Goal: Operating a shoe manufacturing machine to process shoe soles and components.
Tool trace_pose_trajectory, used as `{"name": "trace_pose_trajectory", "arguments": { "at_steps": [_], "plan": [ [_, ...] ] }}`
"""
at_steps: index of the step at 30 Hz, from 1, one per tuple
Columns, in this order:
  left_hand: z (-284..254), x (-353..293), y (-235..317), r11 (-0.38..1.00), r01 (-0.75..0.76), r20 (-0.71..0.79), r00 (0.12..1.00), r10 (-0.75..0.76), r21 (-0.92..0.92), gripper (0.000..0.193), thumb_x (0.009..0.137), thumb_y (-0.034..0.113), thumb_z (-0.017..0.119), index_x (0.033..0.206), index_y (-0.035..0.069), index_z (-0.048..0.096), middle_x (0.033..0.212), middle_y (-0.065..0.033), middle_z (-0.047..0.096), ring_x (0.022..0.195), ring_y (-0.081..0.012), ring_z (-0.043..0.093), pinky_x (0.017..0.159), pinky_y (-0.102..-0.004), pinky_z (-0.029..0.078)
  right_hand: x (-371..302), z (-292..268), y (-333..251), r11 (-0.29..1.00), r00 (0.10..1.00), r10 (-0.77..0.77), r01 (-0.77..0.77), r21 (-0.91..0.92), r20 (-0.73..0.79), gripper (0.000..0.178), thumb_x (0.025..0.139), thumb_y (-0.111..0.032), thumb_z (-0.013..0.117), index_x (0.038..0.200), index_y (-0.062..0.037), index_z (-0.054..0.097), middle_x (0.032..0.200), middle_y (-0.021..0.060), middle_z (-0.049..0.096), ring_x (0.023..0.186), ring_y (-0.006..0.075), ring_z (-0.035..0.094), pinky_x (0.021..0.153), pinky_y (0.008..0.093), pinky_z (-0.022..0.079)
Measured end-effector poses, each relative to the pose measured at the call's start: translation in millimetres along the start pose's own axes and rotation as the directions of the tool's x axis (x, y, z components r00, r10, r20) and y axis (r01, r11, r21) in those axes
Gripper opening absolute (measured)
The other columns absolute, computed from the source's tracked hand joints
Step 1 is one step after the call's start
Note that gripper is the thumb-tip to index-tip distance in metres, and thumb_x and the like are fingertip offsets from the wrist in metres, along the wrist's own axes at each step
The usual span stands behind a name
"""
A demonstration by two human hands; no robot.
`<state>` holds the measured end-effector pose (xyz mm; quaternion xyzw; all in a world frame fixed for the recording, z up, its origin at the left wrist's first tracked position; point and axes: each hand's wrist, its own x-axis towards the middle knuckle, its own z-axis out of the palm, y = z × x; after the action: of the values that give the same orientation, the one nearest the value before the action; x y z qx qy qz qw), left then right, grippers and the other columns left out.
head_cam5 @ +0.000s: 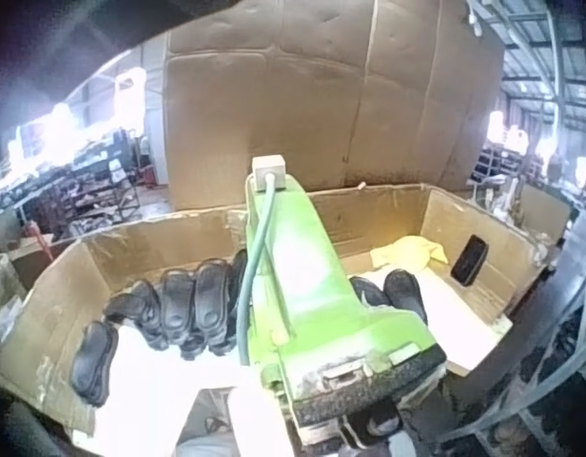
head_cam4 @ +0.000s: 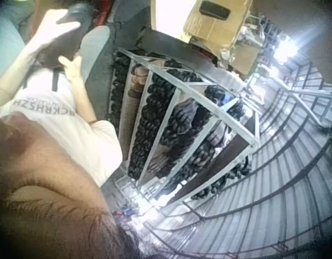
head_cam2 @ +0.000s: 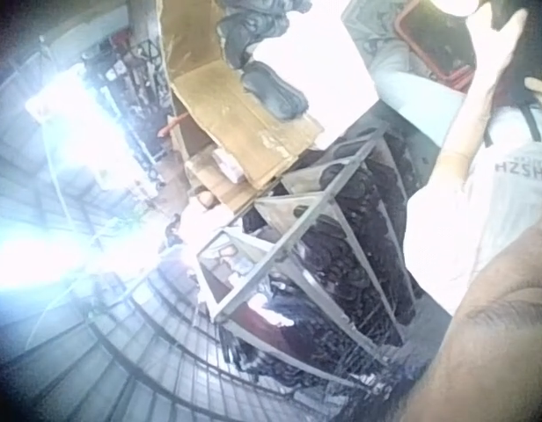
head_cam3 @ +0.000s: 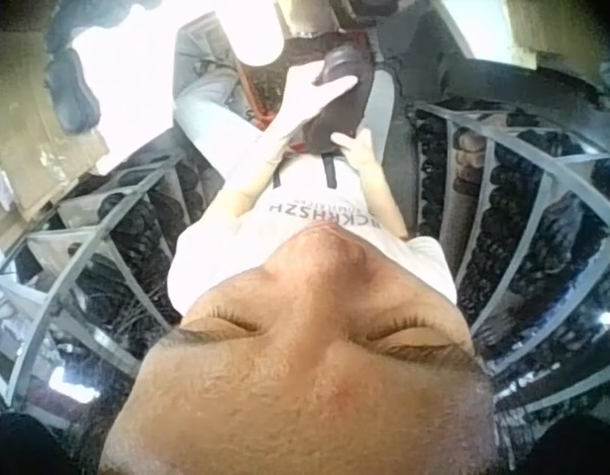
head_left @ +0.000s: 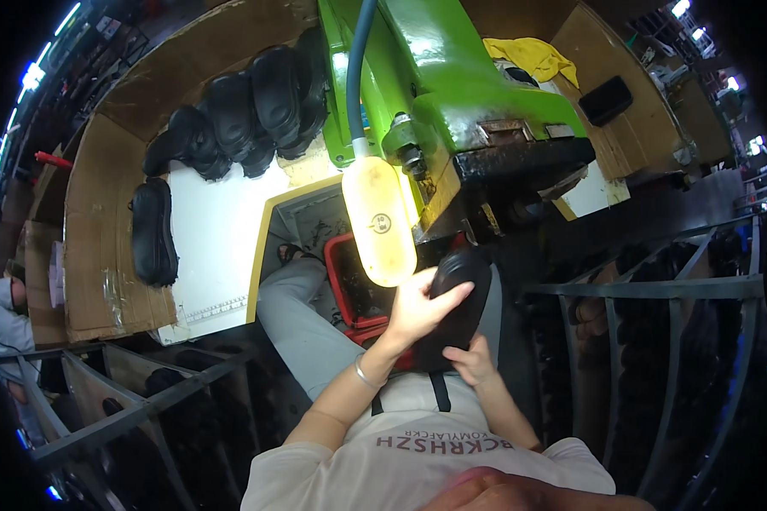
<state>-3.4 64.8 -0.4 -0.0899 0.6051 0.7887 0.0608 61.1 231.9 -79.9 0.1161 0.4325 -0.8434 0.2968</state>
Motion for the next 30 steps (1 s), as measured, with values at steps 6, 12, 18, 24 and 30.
{"name": "trace_pose_trajectory", "arguments": {
  "at_steps": [6,12,18,24,30],
  "plan": [
    [-12,20,12,0.980,-0.096,-0.130,0.984,0.120,0.175,0.011,0.079,0.007,0.072,0.075,-0.001,0.065,0.067,0.0012,0.062,0.058,-0.0028,0.053,0.052,-0.0189,0.042,-5,14,13,0.994,0.996,-0.050,0.043,0.102,0.068,0.052,0.074,0.008,0.064,0.123,0.0011,0.049,0.117,0.0105,0.056,0.109,0.0213,0.055,0.095,0.0352,0.044],
    [-12,13,-10,0.968,-0.251,-0.186,0.952,0.244,-0.016,0.017,0.079,0.000,0.069,0.094,-0.004,0.063,0.083,-0.0033,0.064,0.071,-0.0061,0.057,0.064,-0.0192,0.047,-29,-6,-29,0.982,0.979,-0.189,0.188,-0.022,-0.076,0.054,0.070,0.011,0.059,0.123,0.0064,0.047,0.118,0.0155,0.057,0.106,0.0248,0.058,0.095,0.0367,0.045],
    [-11,16,-7,0.947,-0.320,-0.176,0.934,0.312,-0.022,0.017,0.078,-0.001,0.069,0.093,-0.003,0.061,0.083,-0.0034,0.063,0.072,-0.0067,0.058,0.066,-0.0200,0.048,1,3,-105,0.844,0.790,-0.536,0.512,-0.160,-0.296,0.052,0.076,0.005,0.053,0.127,0.0056,0.044,0.119,0.0156,0.055,0.111,0.0246,0.054,0.097,0.0346,0.042],
    [-24,12,-1,0.945,-0.322,-0.167,0.930,0.328,0.061,0.018,0.078,-0.001,0.070,0.094,-0.002,0.061,0.083,-0.0034,0.063,0.072,-0.0067,0.058,0.067,-0.0200,0.048,49,8,-152,0.858,0.834,-0.513,0.497,-0.128,-0.203,0.042,0.078,0.004,0.057,0.119,0.0033,0.051,0.107,0.0116,0.059,0.097,0.0201,0.059,0.087,0.0302,0.047],
    [-53,-17,29,0.923,-0.381,-0.319,0.868,0.380,0.064,0.024,0.074,0.003,0.073,0.095,-0.005,0.064,0.088,-0.0084,0.068,0.079,-0.0105,0.062,0.074,-0.0249,0.049,68,48,-145,0.887,0.889,-0.454,0.444,-0.123,-0.062,0.033,0.075,0.002,0.061,0.107,0.0000,0.056,0.094,0.0072,0.061,0.084,0.0149,0.061,0.077,0.0268,0.049]
  ]
}}
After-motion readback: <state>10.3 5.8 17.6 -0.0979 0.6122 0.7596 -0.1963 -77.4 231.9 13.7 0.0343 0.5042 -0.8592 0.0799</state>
